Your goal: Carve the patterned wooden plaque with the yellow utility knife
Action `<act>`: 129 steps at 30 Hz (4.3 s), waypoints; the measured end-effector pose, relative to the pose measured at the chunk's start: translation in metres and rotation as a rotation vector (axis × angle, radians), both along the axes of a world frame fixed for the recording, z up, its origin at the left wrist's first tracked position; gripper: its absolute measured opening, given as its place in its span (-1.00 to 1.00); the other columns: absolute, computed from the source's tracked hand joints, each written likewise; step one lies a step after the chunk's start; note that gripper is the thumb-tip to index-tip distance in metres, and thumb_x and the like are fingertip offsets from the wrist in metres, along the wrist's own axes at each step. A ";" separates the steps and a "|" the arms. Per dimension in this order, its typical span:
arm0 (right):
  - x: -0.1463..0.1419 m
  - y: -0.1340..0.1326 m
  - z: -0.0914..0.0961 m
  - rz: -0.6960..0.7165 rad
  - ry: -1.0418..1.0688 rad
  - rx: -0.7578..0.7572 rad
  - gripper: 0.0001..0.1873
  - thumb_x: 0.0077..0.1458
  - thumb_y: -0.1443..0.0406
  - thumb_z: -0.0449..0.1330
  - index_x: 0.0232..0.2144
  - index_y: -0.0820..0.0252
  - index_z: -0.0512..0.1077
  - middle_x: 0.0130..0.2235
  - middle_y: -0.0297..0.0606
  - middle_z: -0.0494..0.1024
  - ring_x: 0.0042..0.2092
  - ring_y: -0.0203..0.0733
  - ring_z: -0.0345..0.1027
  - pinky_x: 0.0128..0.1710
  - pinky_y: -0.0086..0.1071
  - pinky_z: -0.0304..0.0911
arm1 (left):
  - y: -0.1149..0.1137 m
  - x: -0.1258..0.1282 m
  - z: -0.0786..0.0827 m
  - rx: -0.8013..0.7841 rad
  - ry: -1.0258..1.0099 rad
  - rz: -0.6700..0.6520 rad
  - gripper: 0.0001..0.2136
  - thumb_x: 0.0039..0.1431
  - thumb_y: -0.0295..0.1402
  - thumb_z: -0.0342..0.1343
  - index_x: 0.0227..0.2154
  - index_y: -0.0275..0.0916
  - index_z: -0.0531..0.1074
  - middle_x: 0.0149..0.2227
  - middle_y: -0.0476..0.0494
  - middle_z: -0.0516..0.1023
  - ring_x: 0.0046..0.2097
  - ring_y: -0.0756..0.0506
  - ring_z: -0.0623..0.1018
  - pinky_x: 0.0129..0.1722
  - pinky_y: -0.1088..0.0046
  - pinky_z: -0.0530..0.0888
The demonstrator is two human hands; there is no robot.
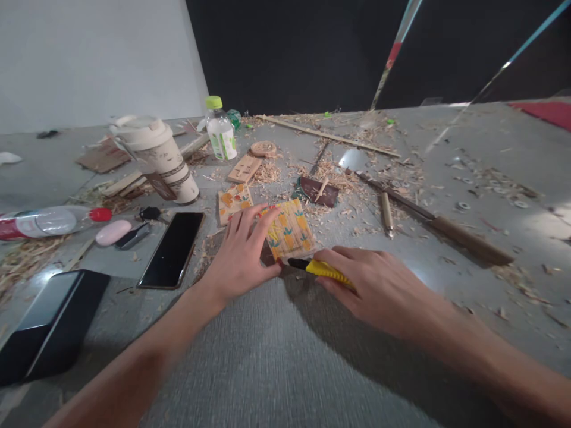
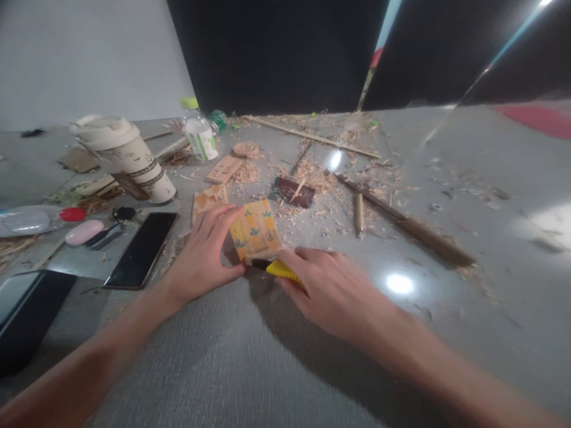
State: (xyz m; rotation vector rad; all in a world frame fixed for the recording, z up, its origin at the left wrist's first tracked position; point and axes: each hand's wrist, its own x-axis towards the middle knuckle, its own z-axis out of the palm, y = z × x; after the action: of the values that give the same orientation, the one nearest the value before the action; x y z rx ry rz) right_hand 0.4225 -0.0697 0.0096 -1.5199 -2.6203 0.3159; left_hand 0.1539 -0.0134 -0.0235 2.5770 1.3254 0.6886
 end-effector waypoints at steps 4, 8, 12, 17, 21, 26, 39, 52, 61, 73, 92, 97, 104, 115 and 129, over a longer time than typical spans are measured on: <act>0.008 0.007 0.003 -0.078 -0.012 0.049 -0.74 0.47 0.16 0.11 0.02 -0.03 0.58 -0.21 -0.26 0.63 -0.28 -0.13 0.50 -0.36 -0.29 0.00 | 0.001 0.000 -0.001 -0.003 -0.007 0.000 -0.10 0.19 -0.08 0.40 0.46 -0.07 0.04 0.42 -0.40 0.22 0.44 -0.50 0.24 0.44 -0.31 0.23; 0.021 0.017 0.006 -0.053 -0.016 0.107 -0.71 0.46 0.16 0.13 0.05 -0.08 0.63 -0.18 -0.26 0.65 -0.26 -0.14 0.53 -0.36 -0.31 0.07 | 0.002 -0.001 -0.002 -0.010 -0.009 -0.008 -0.08 0.20 0.00 0.39 0.48 -0.02 0.02 0.41 -0.38 0.22 0.44 -0.49 0.24 0.44 -0.30 0.24; 0.029 0.025 0.003 -0.050 -0.022 0.145 -0.69 0.44 0.14 0.16 0.09 -0.15 0.64 -0.19 -0.27 0.65 -0.28 -0.18 0.52 -0.38 -0.32 0.10 | 0.002 -0.001 -0.003 -0.003 -0.033 -0.007 -0.10 0.20 -0.02 0.38 0.48 -0.03 0.04 0.40 -0.37 0.23 0.43 -0.47 0.26 0.45 -0.28 0.23; 0.035 0.033 0.002 -0.054 -0.042 0.163 -0.67 0.42 0.13 0.19 0.12 -0.12 0.63 -0.21 -0.24 0.62 -0.24 -0.13 0.51 -0.29 -0.30 0.18 | 0.002 0.000 -0.002 -0.025 -0.031 0.012 -0.12 0.20 -0.03 0.37 0.47 -0.03 0.05 0.41 -0.37 0.21 0.45 -0.48 0.24 0.46 -0.29 0.21; 0.040 0.038 0.003 -0.063 -0.029 0.157 -0.67 0.45 0.15 0.16 0.11 -0.05 0.65 -0.20 -0.20 0.61 -0.21 -0.09 0.51 -0.20 -0.25 0.25 | 0.002 0.000 -0.001 -0.022 -0.018 0.028 -0.15 0.23 -0.03 0.35 0.45 -0.10 0.06 0.40 -0.41 0.21 0.45 -0.49 0.22 0.46 -0.28 0.21; 0.047 0.040 0.001 -0.064 -0.042 0.200 -0.65 0.44 0.15 0.16 0.11 0.01 0.65 -0.18 -0.16 0.63 -0.19 -0.05 0.52 -0.20 -0.21 0.28 | 0.002 0.000 -0.003 -0.009 -0.040 0.044 -0.14 0.21 -0.03 0.37 0.44 -0.05 0.05 0.39 -0.38 0.21 0.46 -0.49 0.21 0.45 -0.27 0.24; 0.052 0.041 0.001 -0.217 -0.095 0.359 -0.65 0.45 0.17 0.13 0.11 0.06 0.62 -0.14 -0.08 0.63 -0.10 0.10 0.52 -0.15 -0.10 0.17 | 0.006 -0.004 -0.008 -0.034 -0.023 0.094 -0.11 0.15 -0.10 0.41 0.43 -0.06 0.05 0.40 -0.39 0.24 0.45 -0.51 0.24 0.42 -0.30 0.26; 0.010 0.024 -0.014 0.028 0.039 0.255 -0.68 0.42 0.27 0.18 0.14 -0.04 0.58 -0.13 -0.19 0.55 -0.07 -0.01 0.41 0.02 -0.11 0.18 | 0.005 -0.003 -0.011 -0.060 0.007 0.103 -0.07 0.12 -0.12 0.42 0.44 -0.09 0.01 0.40 -0.41 0.28 0.43 -0.54 0.26 0.37 -0.33 0.30; 0.011 0.025 -0.015 -0.004 0.018 0.274 -0.71 0.43 0.26 0.18 0.11 -0.03 0.59 -0.15 -0.19 0.54 -0.07 0.00 0.42 0.01 -0.11 0.15 | 0.006 -0.004 -0.011 -0.086 -0.008 0.088 -0.12 0.17 -0.14 0.39 0.43 -0.09 0.02 0.38 -0.40 0.29 0.42 -0.51 0.26 0.39 -0.31 0.28; 0.023 0.033 -0.012 -0.044 0.009 0.282 -0.73 0.39 0.25 0.24 0.07 -0.04 0.63 -0.17 -0.21 0.59 -0.09 -0.03 0.47 0.00 -0.12 0.17 | 0.009 -0.004 -0.010 -0.111 -0.038 0.092 -0.14 0.16 -0.10 0.40 0.41 -0.08 0.06 0.37 -0.39 0.29 0.43 -0.51 0.25 0.41 -0.31 0.27; 0.032 0.041 -0.013 -0.006 0.072 0.291 -0.75 0.39 0.24 0.22 0.03 -0.02 0.64 -0.17 -0.23 0.61 -0.10 -0.04 0.51 -0.04 -0.13 0.20 | 0.007 -0.003 -0.007 -0.169 -0.027 0.128 -0.13 0.10 -0.17 0.41 0.41 -0.14 0.10 0.37 -0.38 0.29 0.42 -0.47 0.24 0.45 -0.21 0.25; 0.016 0.033 -0.023 0.026 0.103 0.232 -0.72 0.40 0.24 0.24 0.10 -0.08 0.60 -0.16 -0.26 0.58 -0.10 -0.06 0.48 0.01 -0.10 0.20 | 0.006 -0.003 -0.007 -0.148 -0.046 0.123 -0.12 0.10 -0.20 0.42 0.40 -0.12 0.09 0.36 -0.36 0.29 0.43 -0.47 0.24 0.45 -0.21 0.25; 0.028 0.040 -0.021 -0.022 0.058 0.203 -0.71 0.39 0.21 0.26 0.10 -0.11 0.62 -0.18 -0.26 0.59 -0.10 -0.04 0.50 -0.06 -0.13 0.23 | 0.008 -0.003 -0.007 -0.184 -0.060 0.127 -0.13 0.10 -0.13 0.42 0.40 -0.07 0.11 0.35 -0.35 0.29 0.43 -0.49 0.24 0.43 -0.27 0.26; 0.052 0.052 -0.008 -0.062 0.033 0.216 -0.74 0.38 0.18 0.27 0.03 -0.01 0.67 -0.20 -0.22 0.63 -0.16 -0.01 0.53 -0.16 -0.16 0.22 | 0.007 -0.004 -0.006 -0.210 -0.071 0.134 -0.14 0.11 -0.06 0.40 0.40 0.00 0.10 0.35 -0.33 0.27 0.43 -0.50 0.25 0.41 -0.31 0.27; 0.063 0.054 -0.010 -0.249 0.000 0.389 -0.67 0.42 0.12 0.11 0.05 -0.09 0.63 -0.12 -0.14 0.67 -0.09 0.16 0.54 -0.05 0.06 0.23 | 0.007 -0.009 -0.003 -0.203 -0.027 0.095 -0.13 0.10 -0.20 0.38 0.42 0.00 0.07 0.35 -0.33 0.25 0.44 -0.48 0.22 0.43 -0.30 0.24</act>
State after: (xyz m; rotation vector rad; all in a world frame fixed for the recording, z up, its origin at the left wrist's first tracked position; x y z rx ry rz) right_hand 0.4856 -0.0159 0.0001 -1.6674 -2.2765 -0.2019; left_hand 0.1452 -0.0068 -0.0264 2.3511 1.4366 0.5692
